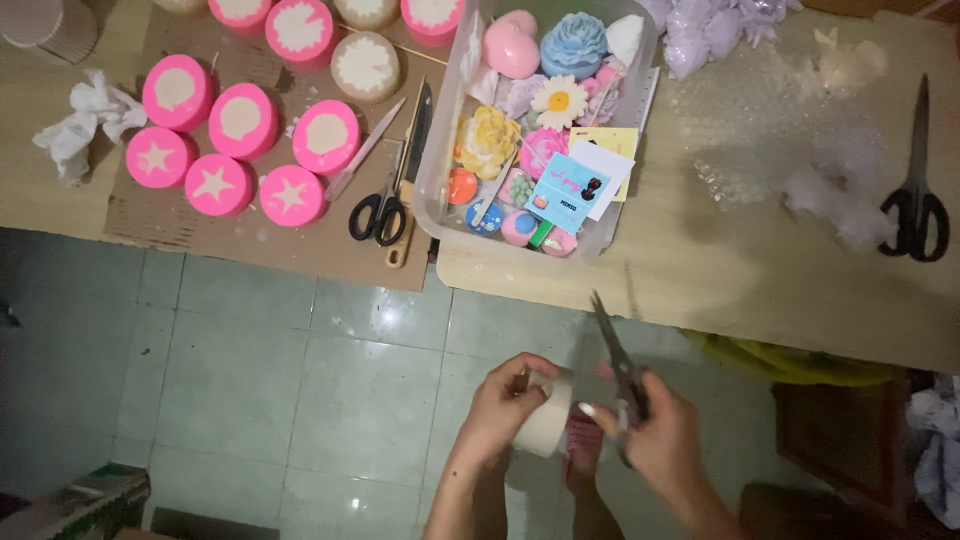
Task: Taping and packaging small star-shaped handmade crafts or candles using tape and bubble wrap.
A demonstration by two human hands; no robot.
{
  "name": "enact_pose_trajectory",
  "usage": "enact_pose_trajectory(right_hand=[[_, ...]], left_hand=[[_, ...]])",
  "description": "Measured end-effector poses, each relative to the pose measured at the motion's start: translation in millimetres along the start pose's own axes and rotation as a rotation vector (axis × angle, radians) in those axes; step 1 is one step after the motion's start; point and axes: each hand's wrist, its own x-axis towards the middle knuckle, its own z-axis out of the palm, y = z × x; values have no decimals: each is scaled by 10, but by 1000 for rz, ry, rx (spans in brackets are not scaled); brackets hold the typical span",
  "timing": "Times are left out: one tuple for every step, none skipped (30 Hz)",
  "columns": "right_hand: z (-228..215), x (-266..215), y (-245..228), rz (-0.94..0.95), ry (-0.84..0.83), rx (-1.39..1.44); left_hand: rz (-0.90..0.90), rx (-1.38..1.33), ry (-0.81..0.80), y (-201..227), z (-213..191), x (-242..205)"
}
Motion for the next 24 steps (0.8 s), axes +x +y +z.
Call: enact_pose_trajectory(right_hand=[[112, 49, -144, -65, 92, 51], [175, 84, -170, -68, 92, 51], [242, 120, -200, -131, 162, 99], [303, 136, -220, -189, 229, 143], [352, 144, -199, -189, 226, 140], [387, 166, -186, -231, 254, 144], [420, 185, -178, -273, 281, 149], [448, 235, -116, -280, 280, 145], [474, 286, -55, -262, 268, 120], [505, 324, 6, -241, 254, 95], [454, 313, -110, -245, 252, 92], [398, 299, -218, -189, 225, 97], [343, 286, -324, -134, 199, 102], [347, 265, -332, -135, 196, 99], [350, 245, -342, -193, 200, 137], [363, 239, -361, -253, 206, 178], [357, 206, -401, -256, 206, 178], [348, 157, -431, -330, 223, 188], [338, 110, -460, -404, 240, 199], [343, 128, -462, -408, 241, 198], [348, 147, -465, -374, 269, 170], [355, 169, -471, -341, 294, 142], [329, 226, -561, -348, 292, 140], [301, 292, -660, -276, 333, 159]], left_hand=[[69, -24, 38, -30, 33, -19], [72, -24, 39, 36, 47, -47], [-1, -4, 97, 100, 56, -75], [-79, 12, 155, 152, 78, -120], [-81, 8, 157, 81, 55, -108], [-31, 68, 183, 21, 36, -87], [19, 128, 211, -34, 18, -69], [24, 123, 214, -75, -11, -63], [124, 5, 134, -114, -39, -58], [219, -111, 52, -157, -68, -64], [222, -114, 55, 16, -87, -151], [125, -110, -19, 184, -98, -234], [28, -105, -93, 350, -110, -316], [28, -109, -91, 300, -108, -301], [-31, -66, -60, 250, -107, -285], [-89, -19, -29, 209, -120, -258], [-86, -20, -27, 115, -140, -198], [75, -12, -4, 11, -150, -151], [237, -3, 16, -93, -159, -102], [241, -4, 18, 62, -165, -117], [84, 228, 157, 219, -172, -134], [-80, 457, 295, 373, -183, -154], [-77, 453, 301, 414, -200, -198], [-89, 423, 229, 468, -221, -234]])
